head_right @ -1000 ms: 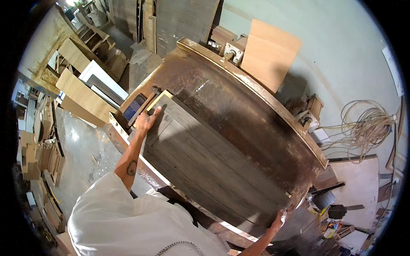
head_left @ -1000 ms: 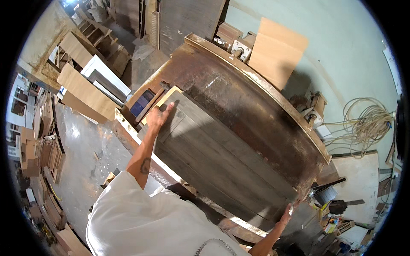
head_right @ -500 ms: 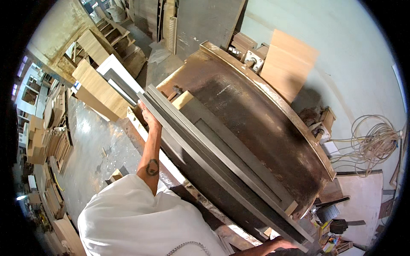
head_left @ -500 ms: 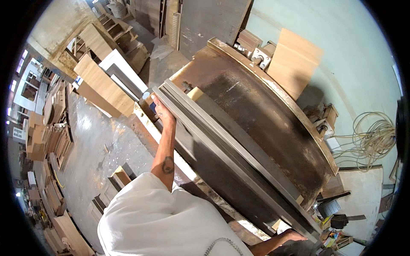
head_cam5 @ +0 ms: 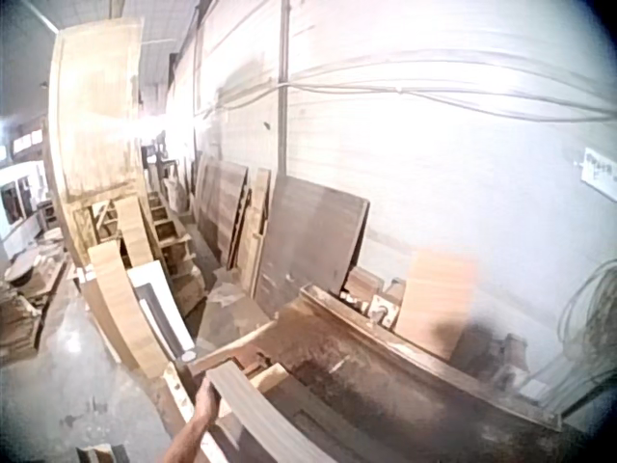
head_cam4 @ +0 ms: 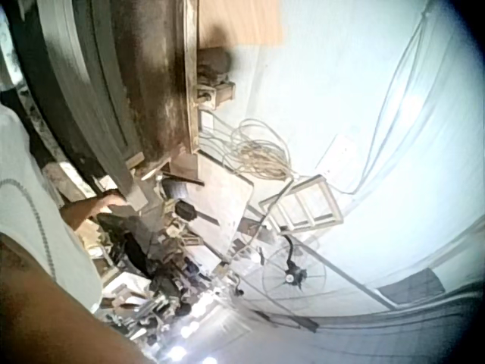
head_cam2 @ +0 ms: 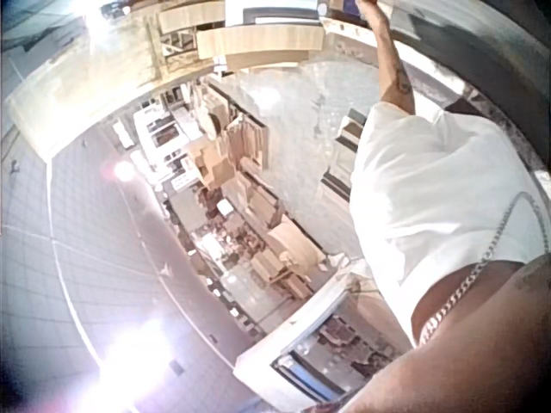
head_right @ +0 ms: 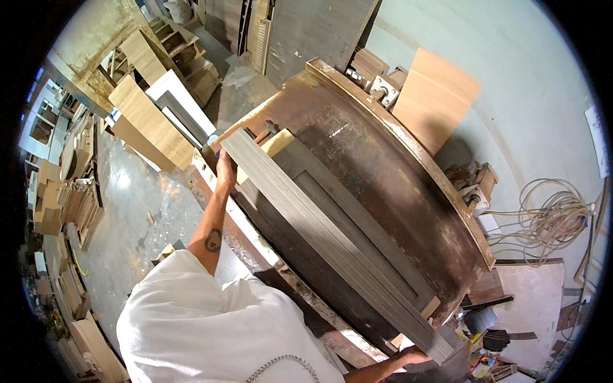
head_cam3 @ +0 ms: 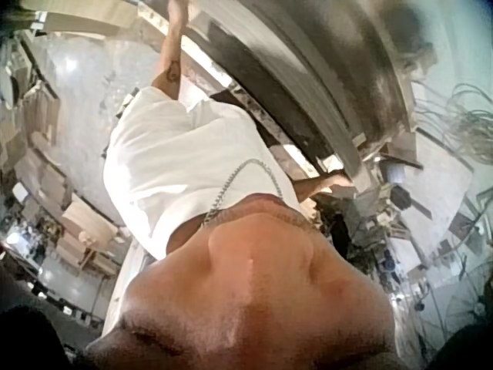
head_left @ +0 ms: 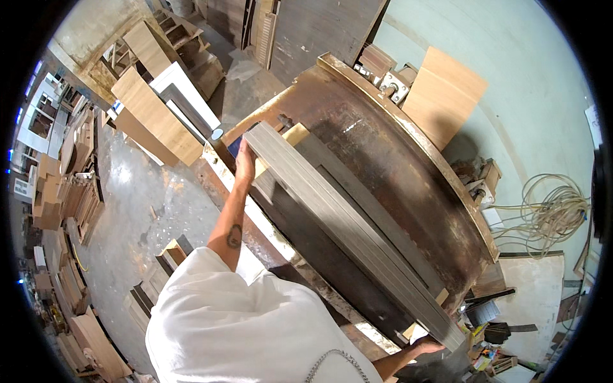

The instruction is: The person wipes a series of wooden panels with a white cloth, handling each one individually before placing it on a stack on the floor.

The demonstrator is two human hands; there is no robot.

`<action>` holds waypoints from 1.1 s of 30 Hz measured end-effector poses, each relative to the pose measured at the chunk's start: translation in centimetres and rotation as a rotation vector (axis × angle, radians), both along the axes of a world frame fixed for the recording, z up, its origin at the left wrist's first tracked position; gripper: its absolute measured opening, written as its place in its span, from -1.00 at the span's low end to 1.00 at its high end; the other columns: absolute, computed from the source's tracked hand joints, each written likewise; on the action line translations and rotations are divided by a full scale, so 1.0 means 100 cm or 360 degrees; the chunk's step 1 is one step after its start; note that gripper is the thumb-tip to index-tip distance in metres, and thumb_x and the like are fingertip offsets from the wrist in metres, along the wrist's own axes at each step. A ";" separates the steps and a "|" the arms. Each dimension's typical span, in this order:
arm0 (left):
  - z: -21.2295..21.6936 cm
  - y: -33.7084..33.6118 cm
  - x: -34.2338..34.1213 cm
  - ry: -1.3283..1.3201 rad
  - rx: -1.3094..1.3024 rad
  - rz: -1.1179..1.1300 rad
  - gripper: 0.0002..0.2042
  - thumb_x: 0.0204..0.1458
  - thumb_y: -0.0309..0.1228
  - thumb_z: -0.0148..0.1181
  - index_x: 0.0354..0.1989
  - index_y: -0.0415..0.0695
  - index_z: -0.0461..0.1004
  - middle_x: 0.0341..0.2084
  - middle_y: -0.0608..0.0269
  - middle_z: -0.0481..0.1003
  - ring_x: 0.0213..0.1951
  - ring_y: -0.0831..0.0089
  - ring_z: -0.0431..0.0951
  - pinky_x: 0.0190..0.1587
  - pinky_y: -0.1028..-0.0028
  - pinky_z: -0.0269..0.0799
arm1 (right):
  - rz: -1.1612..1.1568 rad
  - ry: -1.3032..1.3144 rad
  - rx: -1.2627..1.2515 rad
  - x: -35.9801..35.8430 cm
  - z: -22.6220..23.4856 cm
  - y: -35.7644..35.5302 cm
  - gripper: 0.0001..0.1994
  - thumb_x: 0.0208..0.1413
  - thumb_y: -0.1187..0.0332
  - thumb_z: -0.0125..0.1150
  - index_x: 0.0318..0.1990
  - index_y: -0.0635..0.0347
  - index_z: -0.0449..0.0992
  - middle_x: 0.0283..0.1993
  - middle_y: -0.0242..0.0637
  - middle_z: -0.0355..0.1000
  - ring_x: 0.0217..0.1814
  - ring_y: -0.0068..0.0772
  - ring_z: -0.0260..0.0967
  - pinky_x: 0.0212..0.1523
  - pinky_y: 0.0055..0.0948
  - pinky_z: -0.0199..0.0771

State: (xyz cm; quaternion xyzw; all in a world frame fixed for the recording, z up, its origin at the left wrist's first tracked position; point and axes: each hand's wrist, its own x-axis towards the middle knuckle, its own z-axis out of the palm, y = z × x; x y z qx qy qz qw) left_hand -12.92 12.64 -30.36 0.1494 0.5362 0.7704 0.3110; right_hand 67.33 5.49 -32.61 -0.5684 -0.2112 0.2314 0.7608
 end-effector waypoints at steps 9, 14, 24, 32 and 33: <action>0.032 0.011 -0.027 -0.0221 -0.0041 -0.0492 -0.22 0.16 0.28 -0.41 0.05 -0.24 0.40 -0.07 0.03 0.48 -0.05 0.24 0.49 0.06 0.28 0.40 | 0.0839 0.0211 0.0237 0.005 0.059 0.002 -0.15 0.18 -0.32 -0.36 0.36 0.27 -0.01 0.41 0.00 -0.02 0.41 0.05 -0.04 0.37 0.14 -0.08; 0.049 0.008 -0.029 -0.0109 -0.0003 -0.0859 -0.26 0.17 0.25 -0.38 -0.06 -0.26 0.44 -0.15 0.01 0.51 -0.07 0.23 0.50 0.07 0.26 0.41 | 0.0980 0.0277 0.0057 0.004 0.072 -0.007 -0.16 0.19 -0.28 -0.32 0.40 0.23 -0.09 0.41 0.03 -0.03 0.45 0.05 -0.09 0.42 0.06 -0.18; 0.007 0.019 -0.065 0.0336 -0.0166 -0.1066 -0.55 0.22 -0.07 -0.04 0.02 -0.22 0.41 -0.06 0.20 0.46 -0.05 0.35 0.46 0.10 0.34 0.34 | 0.1236 -0.0354 -0.0090 0.003 0.065 0.017 -0.36 0.21 0.16 0.00 0.33 0.38 0.04 0.30 0.07 0.16 0.31 -0.02 0.16 0.31 -0.08 0.15; 0.042 0.022 -0.035 -0.0298 -0.0165 -0.0808 -0.42 0.23 0.11 -0.19 0.08 -0.19 0.36 0.00 0.23 0.42 0.04 0.35 0.40 0.13 0.29 0.30 | 0.0910 0.0173 -0.0082 0.018 0.054 0.010 -0.46 0.21 0.20 -0.01 0.24 0.42 0.20 0.18 -0.07 0.32 0.15 -0.15 0.33 0.21 -0.15 0.30; 0.039 0.022 -0.033 -0.0335 -0.0171 -0.0774 -0.39 0.21 0.14 -0.20 0.09 -0.18 0.36 0.01 0.22 0.41 0.05 0.35 0.39 0.14 0.29 0.29 | 0.0764 0.0252 -0.0084 0.015 0.048 0.007 -0.46 0.21 0.20 -0.02 0.24 0.41 0.20 0.18 -0.07 0.32 0.15 -0.15 0.32 0.21 -0.15 0.30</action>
